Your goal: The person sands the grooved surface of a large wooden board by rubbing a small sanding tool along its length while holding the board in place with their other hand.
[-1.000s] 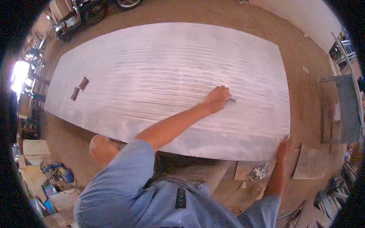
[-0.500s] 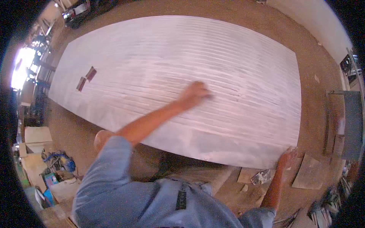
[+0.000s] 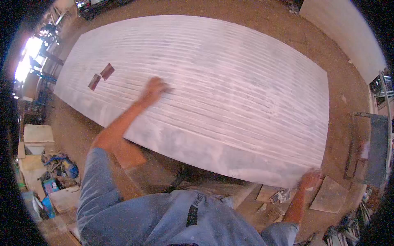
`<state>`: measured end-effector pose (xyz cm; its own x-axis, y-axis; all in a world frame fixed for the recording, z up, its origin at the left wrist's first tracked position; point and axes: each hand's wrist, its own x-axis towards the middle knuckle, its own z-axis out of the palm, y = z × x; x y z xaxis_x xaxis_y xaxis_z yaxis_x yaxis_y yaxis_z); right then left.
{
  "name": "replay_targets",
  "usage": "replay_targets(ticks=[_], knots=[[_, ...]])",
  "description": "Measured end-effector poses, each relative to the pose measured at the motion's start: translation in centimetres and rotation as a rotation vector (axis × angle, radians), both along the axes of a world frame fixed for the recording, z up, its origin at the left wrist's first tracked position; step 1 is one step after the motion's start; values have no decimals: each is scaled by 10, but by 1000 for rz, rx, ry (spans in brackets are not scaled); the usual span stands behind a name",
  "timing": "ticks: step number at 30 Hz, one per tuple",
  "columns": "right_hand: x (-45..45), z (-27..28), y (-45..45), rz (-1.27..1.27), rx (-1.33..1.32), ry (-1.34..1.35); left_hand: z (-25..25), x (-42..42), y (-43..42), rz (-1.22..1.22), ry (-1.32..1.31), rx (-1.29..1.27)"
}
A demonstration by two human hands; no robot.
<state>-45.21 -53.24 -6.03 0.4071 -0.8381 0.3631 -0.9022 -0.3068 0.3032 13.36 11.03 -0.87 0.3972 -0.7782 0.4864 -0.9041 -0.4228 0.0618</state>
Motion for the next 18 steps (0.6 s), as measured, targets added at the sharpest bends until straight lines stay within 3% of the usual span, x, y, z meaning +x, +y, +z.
replay_targets(ticks=[2,4,5,7,8,10,12,14,16,18], knots=[[21,-4,11,28,-148,-72,-10,-45,-82,-114,146,-142],[43,2,25,205,-126,295,-2,-96,-164,-203,381,-28],[66,9,43,206,-139,301,-2,-113,-201,-292,395,-80],[124,32,100,134,38,-164,-5,-139,-249,-257,274,-167],[136,35,111,152,30,-167,-5,-133,-242,-242,268,-178],[161,36,123,202,195,-222,0,-118,-214,-244,290,-68],[168,39,132,272,196,-209,4,-70,-130,-196,417,17],[169,41,135,323,192,-193,-21,-8,-20,-153,111,-153],[168,42,136,295,193,-221,-16,53,86,106,107,30],[170,43,137,286,192,-207,5,63,122,221,36,-64]])
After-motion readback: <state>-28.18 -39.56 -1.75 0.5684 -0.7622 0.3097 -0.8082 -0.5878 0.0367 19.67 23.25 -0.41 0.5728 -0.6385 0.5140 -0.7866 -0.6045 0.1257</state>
